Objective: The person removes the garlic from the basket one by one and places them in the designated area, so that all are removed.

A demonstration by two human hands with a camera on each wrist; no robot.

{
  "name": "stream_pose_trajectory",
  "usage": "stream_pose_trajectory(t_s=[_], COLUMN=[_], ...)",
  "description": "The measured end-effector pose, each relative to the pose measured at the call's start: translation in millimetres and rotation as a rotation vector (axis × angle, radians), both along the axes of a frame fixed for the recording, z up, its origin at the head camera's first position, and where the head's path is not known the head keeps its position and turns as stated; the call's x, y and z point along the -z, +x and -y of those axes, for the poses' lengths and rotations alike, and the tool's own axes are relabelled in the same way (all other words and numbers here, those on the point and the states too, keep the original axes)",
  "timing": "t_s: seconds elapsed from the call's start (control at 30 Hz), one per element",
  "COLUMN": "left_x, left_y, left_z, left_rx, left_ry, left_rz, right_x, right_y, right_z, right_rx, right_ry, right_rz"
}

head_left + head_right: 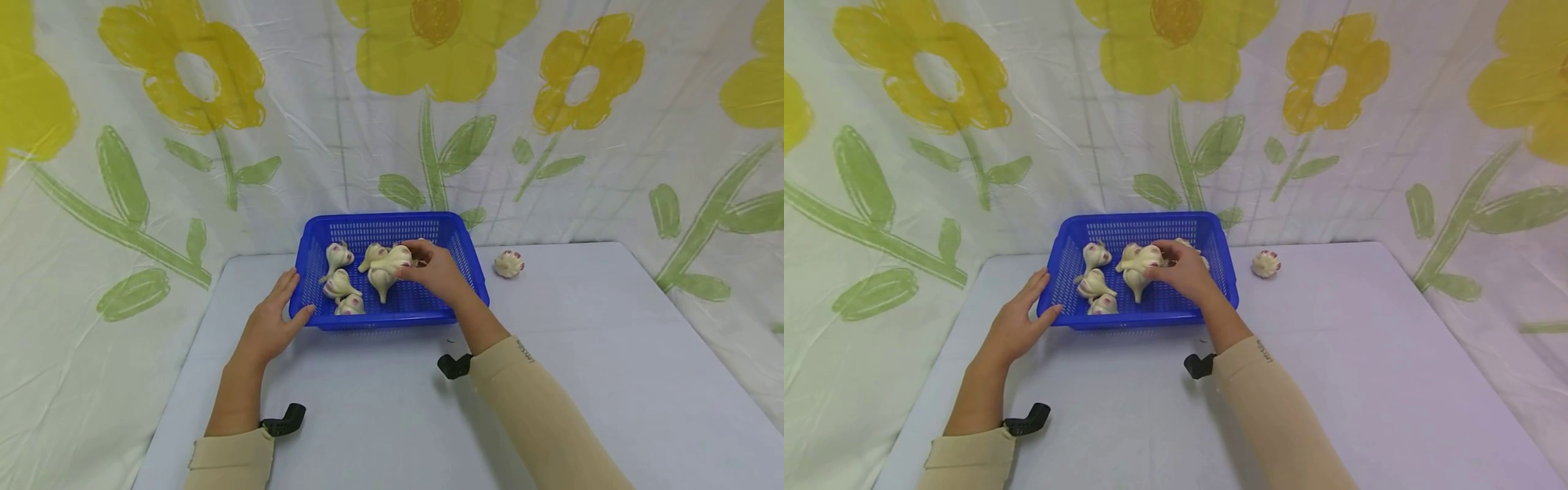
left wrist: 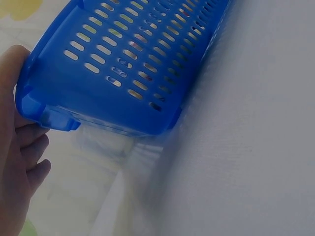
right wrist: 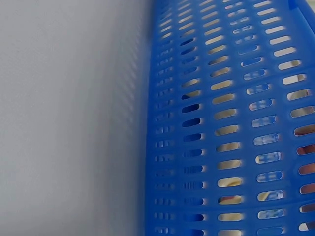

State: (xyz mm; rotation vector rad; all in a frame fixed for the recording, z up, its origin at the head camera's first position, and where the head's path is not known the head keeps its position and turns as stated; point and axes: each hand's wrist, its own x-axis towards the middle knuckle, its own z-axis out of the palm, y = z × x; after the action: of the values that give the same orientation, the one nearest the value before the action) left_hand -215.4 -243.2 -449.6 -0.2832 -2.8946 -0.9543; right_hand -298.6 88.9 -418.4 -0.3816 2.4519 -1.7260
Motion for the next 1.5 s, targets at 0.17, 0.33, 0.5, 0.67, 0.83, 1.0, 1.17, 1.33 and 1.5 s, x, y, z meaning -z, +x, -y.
stream_pose_trajectory(t_s=[0.17, 0.33, 0.5, 0.67, 0.83, 1.0, 1.17, 1.33, 1.5], left_x=[0.2, -0.8, -0.8, -0.9, -0.7, -2.0, -1.4, -2.4, -3.5], left_y=[-0.3, 0.3, 0.7, 1.6, 1.2, 1.0, -0.1, -2.3, -3.8], left_z=[0, -1, -1, -2, -1, -1, -3, -1, 10], left_rx=[-0.001, -0.003, -0.009, -0.006, -0.006, -0.005, 0.003, 0.011, 0.004], left_ry=[0.0, 0.0, -0.004, -0.002, -0.004, -0.008, -0.037, -0.04, -0.007], left_rz=[-0.009, -0.007, 0.0, -0.003, -0.01, -0.019, -0.029, -0.05, -0.067], right_x=[-0.6, 1.3, 2.2, 1.2, 0.0, -1.0, 1.1, 0.7, 1.0], right_y=[0.4, -0.2, -0.2, 1.6, 2.4, 2.0, 1.9, 0.7, 1.6], right_z=[0, 0, 0, 0, 0, 0, -5, -6, 1], right_rx=[0.021, 0.049, 0.056, 0.061, 0.08, 0.097, 0.105, 0.106, 0.088], right_ry=[0.015, 0.009, -0.017, -0.042, -0.044, -0.041, -0.059, -0.054, -0.055], right_rz=[-0.024, -0.031, -0.029, -0.037, -0.044, -0.036, -0.026, -0.044, -0.058])
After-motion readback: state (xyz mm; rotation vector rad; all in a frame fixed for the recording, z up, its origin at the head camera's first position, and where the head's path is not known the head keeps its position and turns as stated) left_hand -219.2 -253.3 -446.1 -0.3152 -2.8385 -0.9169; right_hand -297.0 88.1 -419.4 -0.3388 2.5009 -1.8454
